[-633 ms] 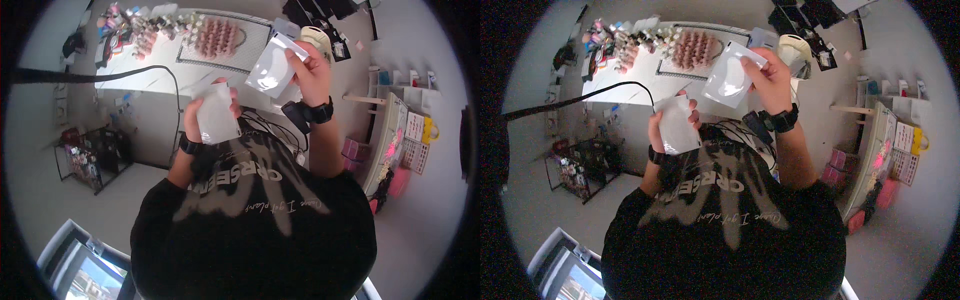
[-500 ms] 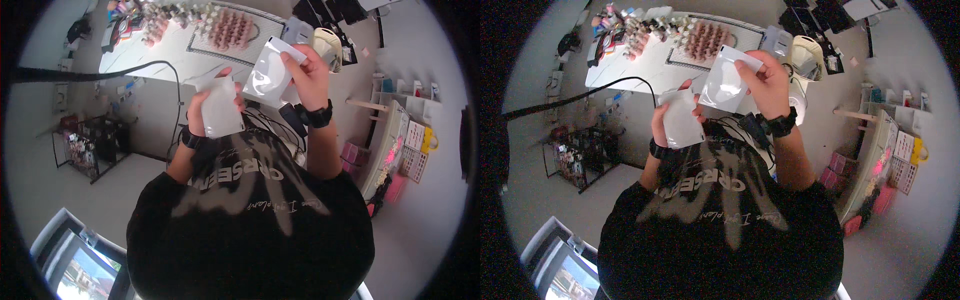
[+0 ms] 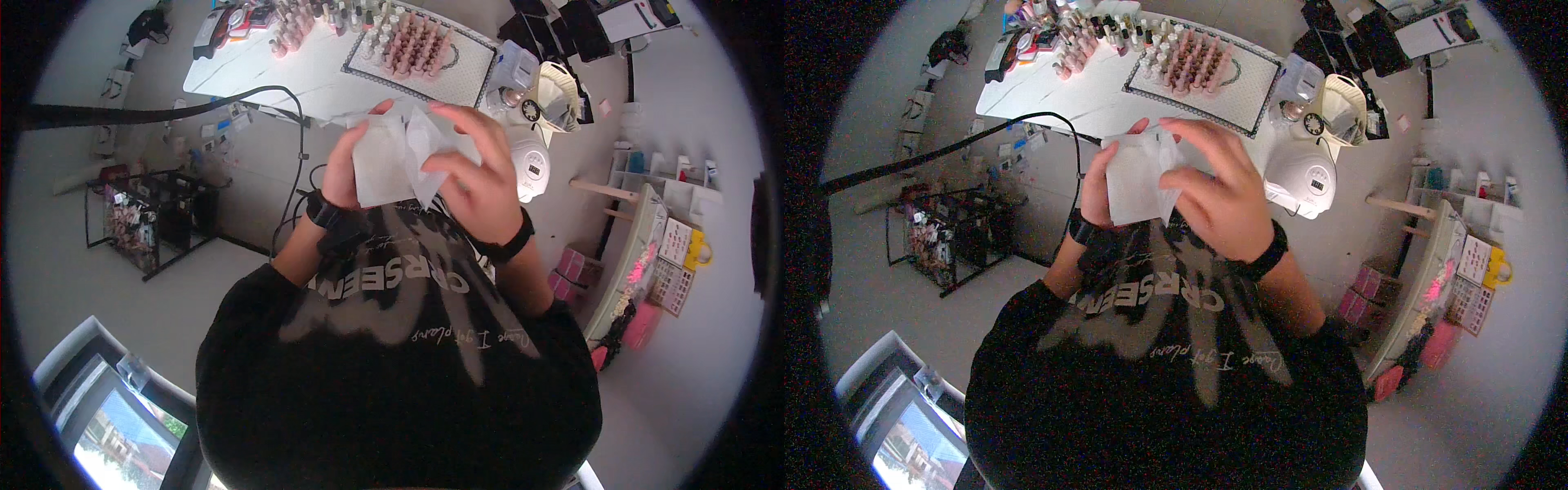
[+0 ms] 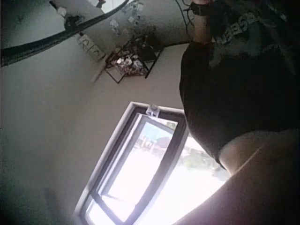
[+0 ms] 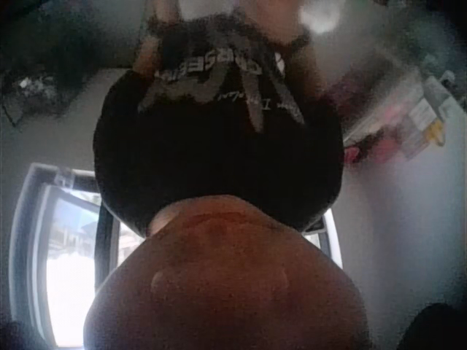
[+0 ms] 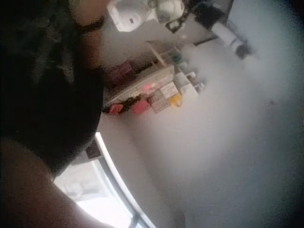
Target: The person repeatedly wipes small white rectangular objects with a white cloth. They pick up each object from a container, wipe it on both sides, and return it to the container. The process is repeated for multiple items in a consistent sequence.
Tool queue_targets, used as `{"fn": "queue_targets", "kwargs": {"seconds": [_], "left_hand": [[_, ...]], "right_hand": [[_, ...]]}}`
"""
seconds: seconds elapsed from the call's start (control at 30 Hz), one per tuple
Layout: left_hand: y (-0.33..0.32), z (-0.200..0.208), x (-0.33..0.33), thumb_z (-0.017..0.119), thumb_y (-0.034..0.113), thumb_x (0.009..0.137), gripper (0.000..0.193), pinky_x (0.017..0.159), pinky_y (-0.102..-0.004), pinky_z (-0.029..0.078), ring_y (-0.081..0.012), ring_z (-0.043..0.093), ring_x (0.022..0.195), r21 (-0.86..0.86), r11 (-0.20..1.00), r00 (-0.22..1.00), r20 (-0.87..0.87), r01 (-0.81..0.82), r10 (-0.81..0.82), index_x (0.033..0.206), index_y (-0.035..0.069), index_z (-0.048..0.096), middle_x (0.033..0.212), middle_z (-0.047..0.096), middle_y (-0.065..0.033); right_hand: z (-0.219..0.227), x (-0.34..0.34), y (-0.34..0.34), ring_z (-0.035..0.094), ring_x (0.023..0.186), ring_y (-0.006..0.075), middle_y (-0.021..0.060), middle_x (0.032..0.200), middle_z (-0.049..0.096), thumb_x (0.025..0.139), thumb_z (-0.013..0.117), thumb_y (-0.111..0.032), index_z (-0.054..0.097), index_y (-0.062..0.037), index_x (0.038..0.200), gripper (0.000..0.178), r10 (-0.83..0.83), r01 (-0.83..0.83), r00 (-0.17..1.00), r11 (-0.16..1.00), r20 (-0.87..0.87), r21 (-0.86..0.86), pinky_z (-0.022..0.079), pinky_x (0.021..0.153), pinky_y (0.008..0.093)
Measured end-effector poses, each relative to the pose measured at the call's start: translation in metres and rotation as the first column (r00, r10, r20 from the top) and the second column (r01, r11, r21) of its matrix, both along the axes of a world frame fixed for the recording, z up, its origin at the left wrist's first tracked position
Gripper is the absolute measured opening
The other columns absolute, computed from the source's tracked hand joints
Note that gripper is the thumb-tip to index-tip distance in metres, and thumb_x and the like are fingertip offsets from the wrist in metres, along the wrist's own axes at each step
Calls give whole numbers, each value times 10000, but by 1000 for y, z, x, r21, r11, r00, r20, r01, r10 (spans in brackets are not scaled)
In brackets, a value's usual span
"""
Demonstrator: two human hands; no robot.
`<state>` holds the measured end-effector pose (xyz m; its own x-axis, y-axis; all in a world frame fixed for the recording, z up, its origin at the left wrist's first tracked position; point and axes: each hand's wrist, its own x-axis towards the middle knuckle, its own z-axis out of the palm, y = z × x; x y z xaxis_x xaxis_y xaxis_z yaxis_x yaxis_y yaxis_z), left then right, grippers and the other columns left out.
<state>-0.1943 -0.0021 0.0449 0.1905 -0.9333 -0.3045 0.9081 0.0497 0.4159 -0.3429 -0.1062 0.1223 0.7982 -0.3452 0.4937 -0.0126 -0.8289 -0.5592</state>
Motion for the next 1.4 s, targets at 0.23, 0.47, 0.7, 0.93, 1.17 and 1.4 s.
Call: {"fn": "queue_targets", "kwargs": {"seconds": [0.23,0.47,0.7,0.93,1.17,1.4], "left_hand": [[6,-1,-3,394,522,938,624,985,-503,411,-406,442,1236,-39,999,999,-41,-18,16,1391,99,320,1354,419,-248],[18,5,10,419,443,940,526,1015,-536,374,-437,378,1278,-100,989,982,-162,-110,93,1344,110,364,1371,390,-272],[23,0,22,430,373,923,476,1009,-503,391,-410,418,1243,-235,962,977,-193,-141,96,1326,128,368,1358,396,-285],[12,-3,17,430,325,923,480,887,-478,477,-340,532,1095,-183,975,989,-103,-126,109,1353,145,317,1280,480,-245],[-13,5,-5,442,307,914,488,846,-461,503,-329,552,1071,-62,993,995,-28,-102,100,1359,163,301,1231,509,-206],[-58,-17,-30,470,327,893,415,800,-423,525,-298,573,1027,-63,988,986,-83,140,-145,1266,176,369,1181,551,-127]], "right_hand": [[-21,24,41,554,1125,301,142,1308,494,735,634,-67,542,-72,1213,487,113,-106,989,991,-97,77,481,905,393],[-28,37,48,523,1153,311,138,1358,442,747,693,-182,446,-89,1316,627,224,-220,968,974,-116,48,428,975,440],[-24,37,37,463,1234,304,106,1330,476,705,738,-247,461,-114,1295,665,198,-206,962,978,-190,-21,330,1061,483],[-22,21,23,427,1274,271,67,1321,486,725,715,-229,615,-148,1106,402,108,-144,960,981,-257,-127,326,1055,482],[-30,-8,-4,427,1274,277,78,1327,484,746,690,-205,647,-143,1025,289,42,-65,974,993,-223,-97,345,1038,469],[-39,-52,-39,460,1241,316,115,1317,503,724,729,-134,671,-144,1049,331,41,-27,994,991,-105,129,389,1009,400]]}}
